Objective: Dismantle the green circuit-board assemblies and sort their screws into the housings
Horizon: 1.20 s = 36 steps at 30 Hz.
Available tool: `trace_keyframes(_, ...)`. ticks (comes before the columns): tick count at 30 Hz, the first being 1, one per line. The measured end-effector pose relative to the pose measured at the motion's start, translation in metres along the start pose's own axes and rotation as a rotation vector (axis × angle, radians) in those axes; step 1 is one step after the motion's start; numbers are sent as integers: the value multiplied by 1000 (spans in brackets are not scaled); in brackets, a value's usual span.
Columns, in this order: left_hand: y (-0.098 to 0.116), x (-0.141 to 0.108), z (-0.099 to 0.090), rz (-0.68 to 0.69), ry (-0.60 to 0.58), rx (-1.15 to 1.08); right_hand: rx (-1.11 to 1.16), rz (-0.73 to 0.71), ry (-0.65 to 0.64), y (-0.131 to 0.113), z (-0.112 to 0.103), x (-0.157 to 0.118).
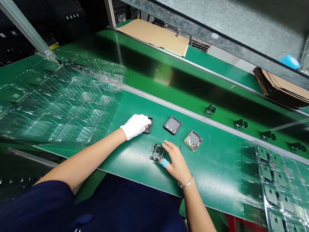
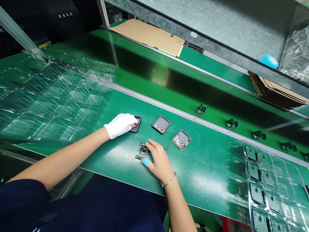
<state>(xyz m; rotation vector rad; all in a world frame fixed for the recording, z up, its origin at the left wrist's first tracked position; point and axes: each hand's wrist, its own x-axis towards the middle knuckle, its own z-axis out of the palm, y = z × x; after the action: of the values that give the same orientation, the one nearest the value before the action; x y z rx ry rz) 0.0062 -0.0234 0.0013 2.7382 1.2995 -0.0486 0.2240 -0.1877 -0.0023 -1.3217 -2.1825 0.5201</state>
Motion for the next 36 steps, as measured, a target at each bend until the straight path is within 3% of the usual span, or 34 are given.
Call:
trace_keyframes(4,3,4,1,46,-52,-38,-13,39,16,-4,-4,-2)
trace_keyframes(10,11,8,2,3,-58,-90,-4,46,30,-10,-2,0)
trace_keyframes(15,14,7,0,-74,-2,-165,-16,49,52,-8,-1,2)
trace_keyframes(19,9,-10,-8,-185,113,-247,-24,63,119,-7,-3,1)
trace_keyframes(21,16,-26,-12,-281,248,-542,-11,67,186,-11,-4,3)
trace_keyframes(23,34,-44,-14,-358,362,-1113,21,66,238,-20,-4,7)
trace_keyframes(24,46,-53,-13,-366,359,-1414,43,55,253,-25,-3,10)
trace_keyframes(29,104,-88,-7,-389,-14,-2210,125,-65,339,-47,8,24)
trace_keyframes(32,113,-97,-7,-438,-101,-2367,170,-78,344,-50,10,24)
trace_keyframes(36,108,-99,-7,-415,-76,-2292,201,-46,304,-50,5,19)
